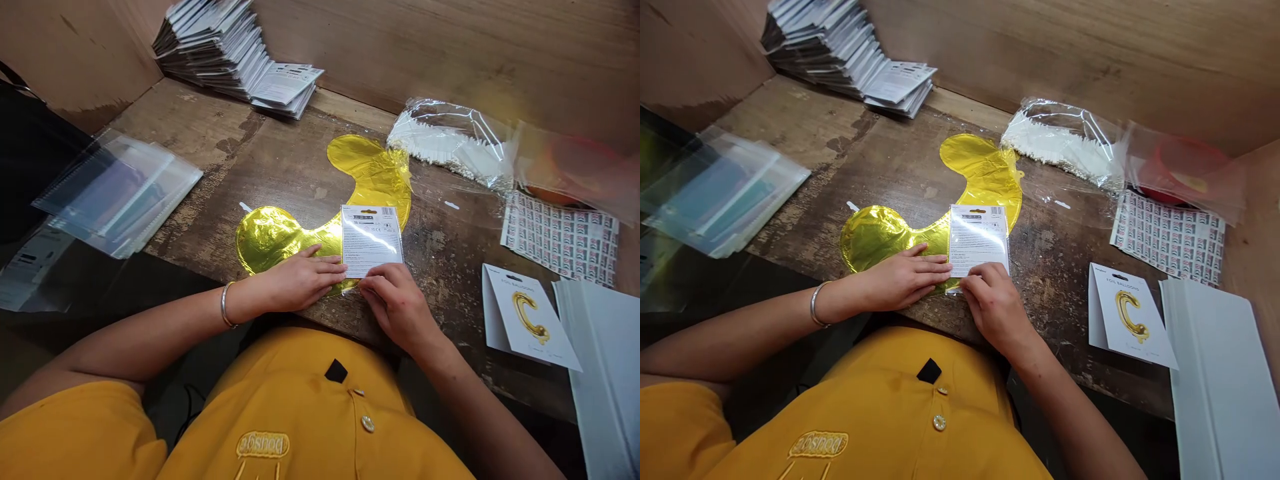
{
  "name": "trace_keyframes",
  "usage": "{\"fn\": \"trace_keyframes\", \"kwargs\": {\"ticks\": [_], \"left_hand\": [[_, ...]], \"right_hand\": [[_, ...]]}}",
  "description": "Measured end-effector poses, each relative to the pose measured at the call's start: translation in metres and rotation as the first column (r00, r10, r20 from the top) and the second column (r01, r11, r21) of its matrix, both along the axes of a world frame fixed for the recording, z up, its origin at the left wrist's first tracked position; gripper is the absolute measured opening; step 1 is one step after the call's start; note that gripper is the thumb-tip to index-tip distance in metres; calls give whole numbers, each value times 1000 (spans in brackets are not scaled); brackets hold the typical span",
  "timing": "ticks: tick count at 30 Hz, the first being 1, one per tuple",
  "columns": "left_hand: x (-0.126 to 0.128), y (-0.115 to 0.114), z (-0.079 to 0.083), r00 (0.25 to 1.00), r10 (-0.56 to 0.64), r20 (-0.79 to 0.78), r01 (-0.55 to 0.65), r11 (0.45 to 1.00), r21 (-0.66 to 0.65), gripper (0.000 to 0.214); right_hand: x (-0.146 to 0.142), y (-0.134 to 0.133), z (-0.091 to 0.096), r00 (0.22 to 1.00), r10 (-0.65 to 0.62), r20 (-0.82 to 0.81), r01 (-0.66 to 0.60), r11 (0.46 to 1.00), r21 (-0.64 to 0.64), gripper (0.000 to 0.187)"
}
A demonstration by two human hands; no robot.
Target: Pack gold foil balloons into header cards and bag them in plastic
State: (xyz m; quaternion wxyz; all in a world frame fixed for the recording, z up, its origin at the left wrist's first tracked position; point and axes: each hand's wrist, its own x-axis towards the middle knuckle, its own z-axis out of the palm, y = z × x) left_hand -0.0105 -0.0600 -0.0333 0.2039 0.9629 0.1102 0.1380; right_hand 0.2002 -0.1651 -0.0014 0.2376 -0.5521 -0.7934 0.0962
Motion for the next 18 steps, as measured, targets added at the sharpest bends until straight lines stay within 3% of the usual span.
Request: {"fn": "trace_keyframes", "kwargs": {"ticks": [5, 9, 15, 18], "left_hand": [[0, 1, -1, 1000, -6, 22, 6, 1000, -5, 37], [-1, 2, -1, 1000, -14, 17, 14, 1000, -17, 36], [15, -10, 1, 988, 118, 105, -123, 991, 44, 24], [26, -17, 0, 977, 152, 147, -159, 986, 43, 20]], "right_hand": [[-4, 19, -9, 994, 103, 35, -99, 990, -100, 14], [-4, 19, -11, 991, 136, -1, -135, 981, -139, 12], [-9, 22, -17, 956, 27, -291, -79, 982, -170, 10], [-11, 17, 0, 911, -25, -411, -56, 981, -185, 11]]}}
